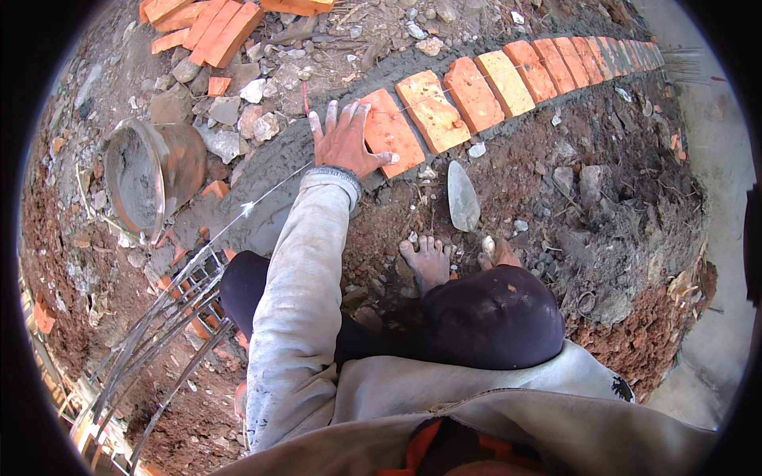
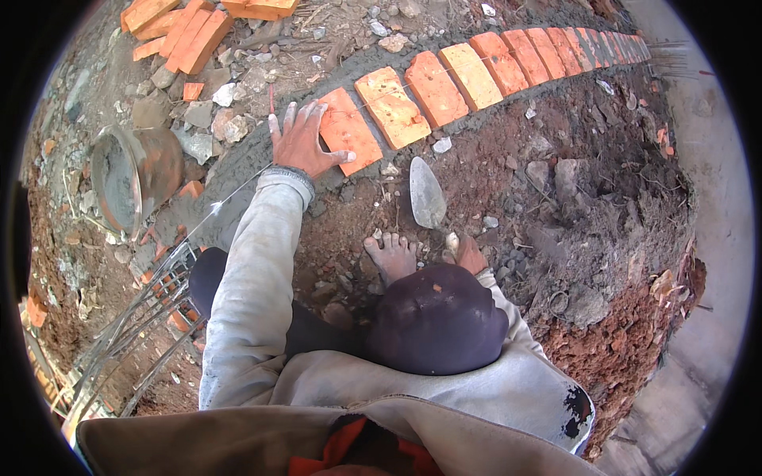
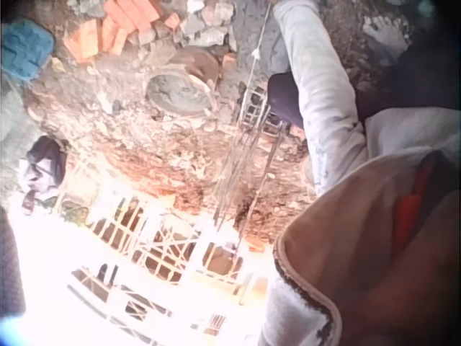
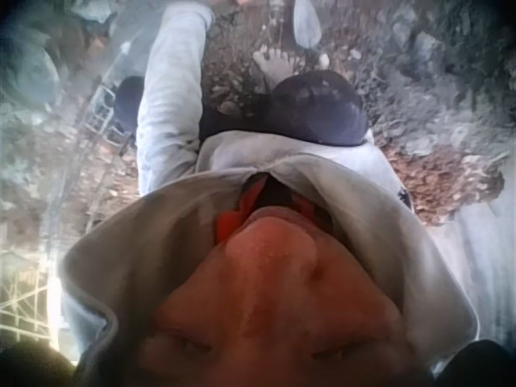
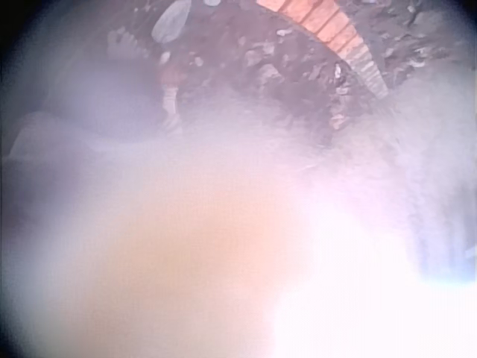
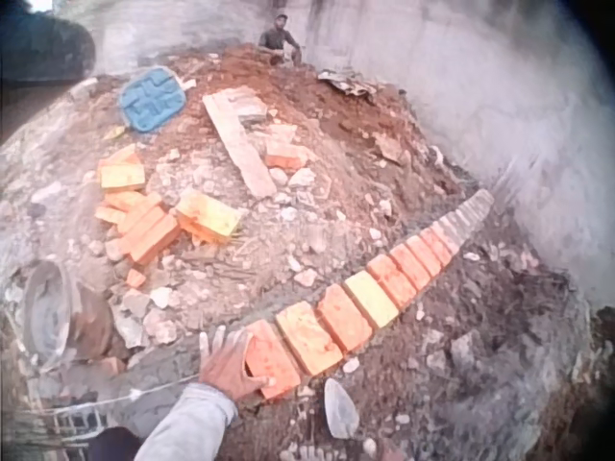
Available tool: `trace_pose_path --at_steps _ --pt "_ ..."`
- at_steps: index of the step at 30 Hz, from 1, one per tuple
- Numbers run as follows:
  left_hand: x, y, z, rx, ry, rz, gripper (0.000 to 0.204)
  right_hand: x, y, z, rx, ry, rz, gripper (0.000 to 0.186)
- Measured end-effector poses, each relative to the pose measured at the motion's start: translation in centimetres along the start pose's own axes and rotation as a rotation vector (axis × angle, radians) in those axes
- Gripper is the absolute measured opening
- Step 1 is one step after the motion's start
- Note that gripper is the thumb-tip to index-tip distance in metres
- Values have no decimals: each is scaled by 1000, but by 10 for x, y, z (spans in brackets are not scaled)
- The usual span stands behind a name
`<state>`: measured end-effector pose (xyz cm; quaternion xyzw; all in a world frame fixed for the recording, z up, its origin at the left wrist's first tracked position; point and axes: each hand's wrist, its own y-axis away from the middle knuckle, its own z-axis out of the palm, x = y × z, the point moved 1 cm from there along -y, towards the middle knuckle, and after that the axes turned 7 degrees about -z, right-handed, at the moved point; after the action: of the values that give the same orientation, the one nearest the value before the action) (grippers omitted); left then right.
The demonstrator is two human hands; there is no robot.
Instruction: The person scoops mortar from a bucket and spreads it on the ground to form a base. They then place bricks one by one onto the mortar, tapping them into alignment with a trowel to build a single row.
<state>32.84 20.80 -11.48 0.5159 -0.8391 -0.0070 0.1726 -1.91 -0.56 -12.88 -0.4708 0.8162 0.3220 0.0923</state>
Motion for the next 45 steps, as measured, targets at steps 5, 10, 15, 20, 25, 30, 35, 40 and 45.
trace_pose_path --at_steps 5,10,15,20,25,30,35,40,45 --pt "-6 5 5 22 69 -59 113 -98 -49 -40 468 -634 -424 55" --pt "10 -1 4 24 120 -93 115 -198 -156 -97 743 -1042 -768 31" --pt "3 -4 3 26 137 -135 114 -245 -224 -111 629 -610 -872 32" --pt "1 -4 7 38 160 -103 112 -232 -238 -78 448 -80 -830 34" --pt "1 -1 13 61 167 -105 110 -222 -234 -73 401 -339 -860 30" --pt "4 -1 12 85 164 -116 109 -208 -245 -66 360 -451 -870 30" --pt "3 1 13 48 175 -132 109 -197 -235 -73 304 -526 -785 28" --pt "0 0 12 78 156 -129 109 -186 -191 -68 213 -465 -744 27" --pt "7 4 17 55 142 -129 110 -167 -178 -61 272 -597 -671 26"
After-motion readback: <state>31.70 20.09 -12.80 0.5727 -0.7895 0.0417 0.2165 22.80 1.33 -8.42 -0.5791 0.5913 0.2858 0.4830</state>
